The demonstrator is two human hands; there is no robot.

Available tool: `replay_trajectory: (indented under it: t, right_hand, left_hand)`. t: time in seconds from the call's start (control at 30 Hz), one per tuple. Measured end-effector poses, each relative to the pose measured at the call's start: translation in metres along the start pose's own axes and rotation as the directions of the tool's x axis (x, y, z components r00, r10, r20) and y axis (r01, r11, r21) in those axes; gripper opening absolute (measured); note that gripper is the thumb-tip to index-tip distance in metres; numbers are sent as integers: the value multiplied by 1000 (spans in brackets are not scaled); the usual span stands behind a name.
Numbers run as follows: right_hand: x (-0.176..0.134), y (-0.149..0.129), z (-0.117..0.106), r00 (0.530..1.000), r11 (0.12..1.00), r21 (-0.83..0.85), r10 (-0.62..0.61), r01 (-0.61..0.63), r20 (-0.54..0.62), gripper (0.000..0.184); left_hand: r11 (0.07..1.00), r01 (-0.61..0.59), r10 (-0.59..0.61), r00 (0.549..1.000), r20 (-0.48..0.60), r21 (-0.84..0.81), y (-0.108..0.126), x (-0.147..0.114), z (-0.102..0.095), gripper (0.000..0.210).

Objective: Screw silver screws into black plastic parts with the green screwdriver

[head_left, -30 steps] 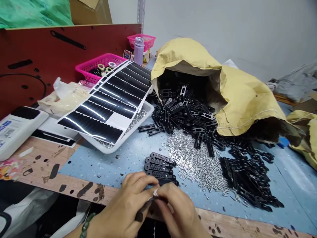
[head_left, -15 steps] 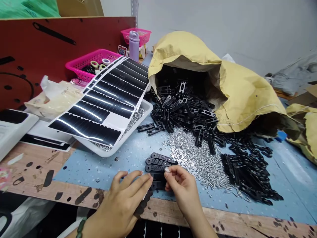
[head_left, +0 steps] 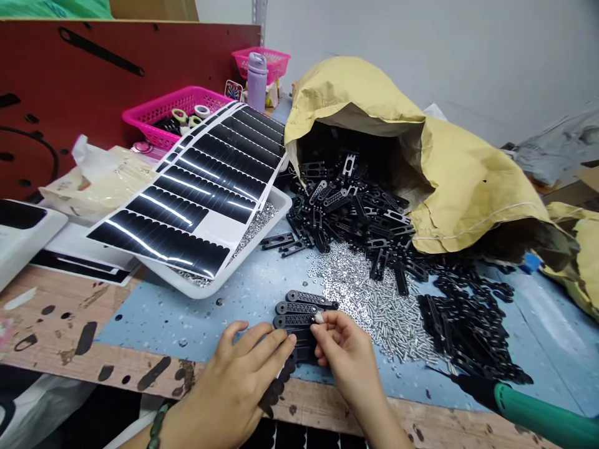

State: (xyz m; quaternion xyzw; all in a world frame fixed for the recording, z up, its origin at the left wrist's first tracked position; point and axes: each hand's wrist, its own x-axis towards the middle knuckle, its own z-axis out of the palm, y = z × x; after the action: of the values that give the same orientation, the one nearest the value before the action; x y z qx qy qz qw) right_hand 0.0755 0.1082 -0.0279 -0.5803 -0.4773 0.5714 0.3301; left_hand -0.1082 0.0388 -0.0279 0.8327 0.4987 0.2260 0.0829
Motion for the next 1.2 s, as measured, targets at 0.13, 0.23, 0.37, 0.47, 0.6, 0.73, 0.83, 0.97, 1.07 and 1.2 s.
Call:
replay_trajectory:
  t: [0.13,0.23,0.37,0.47,0.6,0.73,0.83,0.97,1.07,1.2]
  right_hand:
    - [0,0,-2,994,959,-261,-108,112,31,14]
    - [2,-2,-7,962,818,-514,-262,260,71,7]
    - [-2,-11,-9,863,597,-685,-497,418,93,22]
    - [-12,-21,-3,769,579,-519,-559,629,309,36]
    - [-21,-30,3,703,649,-324,-488,688,517,28]
    - [-9,-30,-6,900,894,-198,-347,402,263,10]
    - [7,-27,-9,973,992,-30,-115,124,202,14]
    - [21,-22,-3,979,999,42,22,-31,204,24]
    - [24,-19,0,977,993,87,59,-78,203,27]
    - [23,-17,0,978,983,145,80,-109,194,29]
  left_hand:
    - [1000,7,-7,1000,18,4,1,-1,1,76]
    - [999,20,-19,998,58,-25,0,0,-2,79]
    - [986,108,-87,984,158,-126,-3,4,-13,70]
    - [963,155,-120,979,163,-221,-5,8,-18,58]
    - [917,211,-190,977,94,-340,-7,8,-18,51]
    - [886,343,-355,935,18,-314,-15,1,-14,49]
    - [967,205,-205,979,13,-150,-20,0,-10,51]
    - [998,65,-64,996,65,-7,-20,1,-5,64]
    - [998,60,-60,996,68,8,-17,1,-5,67]
    - [999,50,-51,995,85,20,-16,0,-5,71]
